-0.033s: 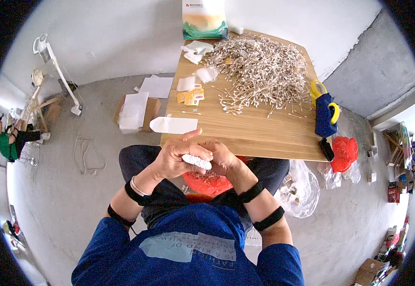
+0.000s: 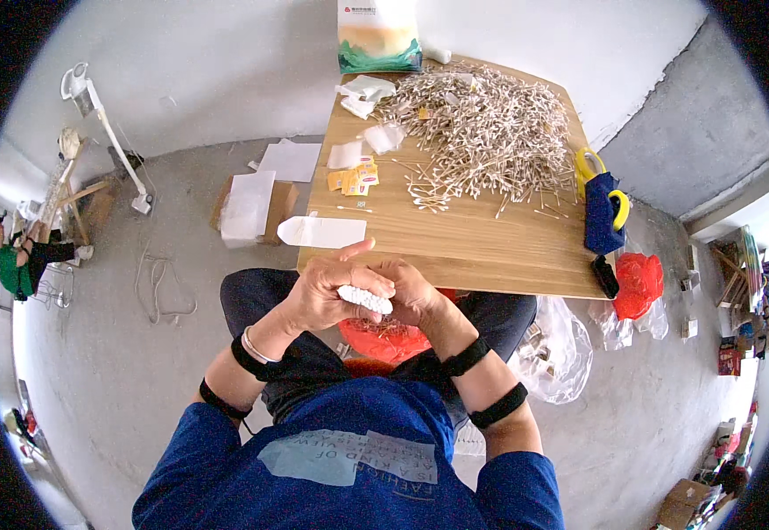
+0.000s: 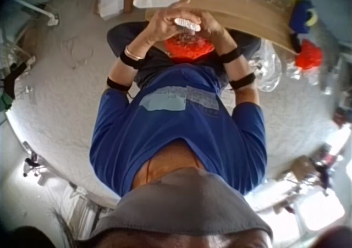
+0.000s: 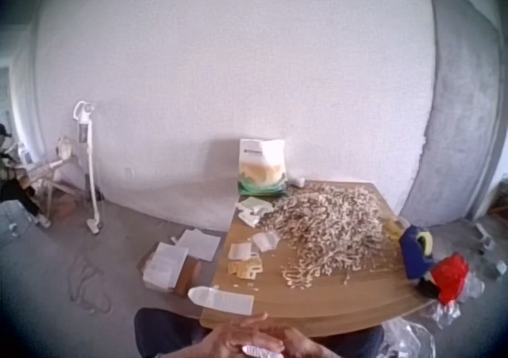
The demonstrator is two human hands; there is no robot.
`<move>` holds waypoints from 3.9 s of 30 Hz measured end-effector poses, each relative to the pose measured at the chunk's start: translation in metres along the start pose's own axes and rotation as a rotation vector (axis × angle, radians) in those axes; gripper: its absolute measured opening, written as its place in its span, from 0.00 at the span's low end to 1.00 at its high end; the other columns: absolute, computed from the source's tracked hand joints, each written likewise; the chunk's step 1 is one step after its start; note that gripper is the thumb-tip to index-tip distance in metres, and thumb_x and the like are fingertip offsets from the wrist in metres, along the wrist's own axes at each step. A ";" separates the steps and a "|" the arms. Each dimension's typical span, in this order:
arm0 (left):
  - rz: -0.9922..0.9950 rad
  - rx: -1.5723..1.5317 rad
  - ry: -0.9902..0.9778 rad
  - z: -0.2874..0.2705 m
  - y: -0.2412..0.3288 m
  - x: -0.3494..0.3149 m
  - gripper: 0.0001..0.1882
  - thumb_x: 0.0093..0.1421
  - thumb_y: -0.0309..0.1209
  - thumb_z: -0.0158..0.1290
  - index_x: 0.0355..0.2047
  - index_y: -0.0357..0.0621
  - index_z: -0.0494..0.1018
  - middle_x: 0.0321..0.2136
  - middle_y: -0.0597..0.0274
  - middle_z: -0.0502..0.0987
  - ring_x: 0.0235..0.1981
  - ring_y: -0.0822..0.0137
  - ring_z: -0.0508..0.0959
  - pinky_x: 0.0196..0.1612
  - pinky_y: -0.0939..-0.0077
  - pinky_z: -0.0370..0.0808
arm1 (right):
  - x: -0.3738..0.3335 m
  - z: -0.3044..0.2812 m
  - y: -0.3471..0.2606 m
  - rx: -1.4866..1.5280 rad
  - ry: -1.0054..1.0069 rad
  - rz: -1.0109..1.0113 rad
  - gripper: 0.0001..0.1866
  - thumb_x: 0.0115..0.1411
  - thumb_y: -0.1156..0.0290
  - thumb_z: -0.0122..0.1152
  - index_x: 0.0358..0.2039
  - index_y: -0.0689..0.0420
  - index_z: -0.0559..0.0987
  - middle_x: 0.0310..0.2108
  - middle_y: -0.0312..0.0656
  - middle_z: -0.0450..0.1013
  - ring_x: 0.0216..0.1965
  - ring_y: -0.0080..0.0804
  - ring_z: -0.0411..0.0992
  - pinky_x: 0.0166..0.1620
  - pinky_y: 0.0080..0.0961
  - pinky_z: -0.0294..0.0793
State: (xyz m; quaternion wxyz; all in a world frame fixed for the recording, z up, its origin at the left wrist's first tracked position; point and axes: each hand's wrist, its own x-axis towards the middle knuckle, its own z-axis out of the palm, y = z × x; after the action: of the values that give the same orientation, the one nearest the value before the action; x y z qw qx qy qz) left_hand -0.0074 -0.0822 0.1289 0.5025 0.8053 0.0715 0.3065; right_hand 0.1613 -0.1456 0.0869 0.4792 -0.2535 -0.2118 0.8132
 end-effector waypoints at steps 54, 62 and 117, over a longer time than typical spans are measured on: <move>0.026 -0.024 0.015 -0.004 -0.002 0.009 0.16 0.43 0.36 0.69 0.34 0.50 0.80 0.31 0.68 0.83 0.48 0.66 0.79 0.69 0.53 0.44 | -0.002 -0.011 -0.015 0.047 -0.139 -0.024 0.14 0.65 0.71 0.51 0.46 0.68 0.74 0.37 0.47 0.77 0.36 0.34 0.79 0.39 0.30 0.82; 0.031 -0.148 0.135 0.001 -0.004 0.008 0.16 0.44 0.35 0.69 0.34 0.49 0.79 0.32 0.68 0.83 0.47 0.67 0.79 0.68 0.52 0.46 | 0.004 -0.006 -0.016 0.085 -0.063 -0.045 0.12 0.63 0.73 0.51 0.43 0.68 0.75 0.35 0.46 0.77 0.34 0.33 0.79 0.39 0.28 0.81; 0.323 0.038 0.444 0.008 0.034 0.020 0.15 0.50 0.22 0.64 0.38 0.35 0.74 0.34 0.53 0.77 0.37 0.59 0.79 0.47 0.63 0.78 | -0.034 0.070 -0.038 -0.983 0.183 -1.145 0.12 0.52 0.73 0.69 0.37 0.61 0.80 0.35 0.46 0.76 0.39 0.39 0.74 0.45 0.32 0.72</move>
State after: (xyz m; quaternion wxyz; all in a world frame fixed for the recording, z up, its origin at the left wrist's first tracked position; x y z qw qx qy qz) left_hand 0.0066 -0.0957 0.1639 0.4040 0.7285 0.0563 0.5503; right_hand 0.1577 -0.1661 0.1710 0.6739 -0.3546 -0.6077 0.2253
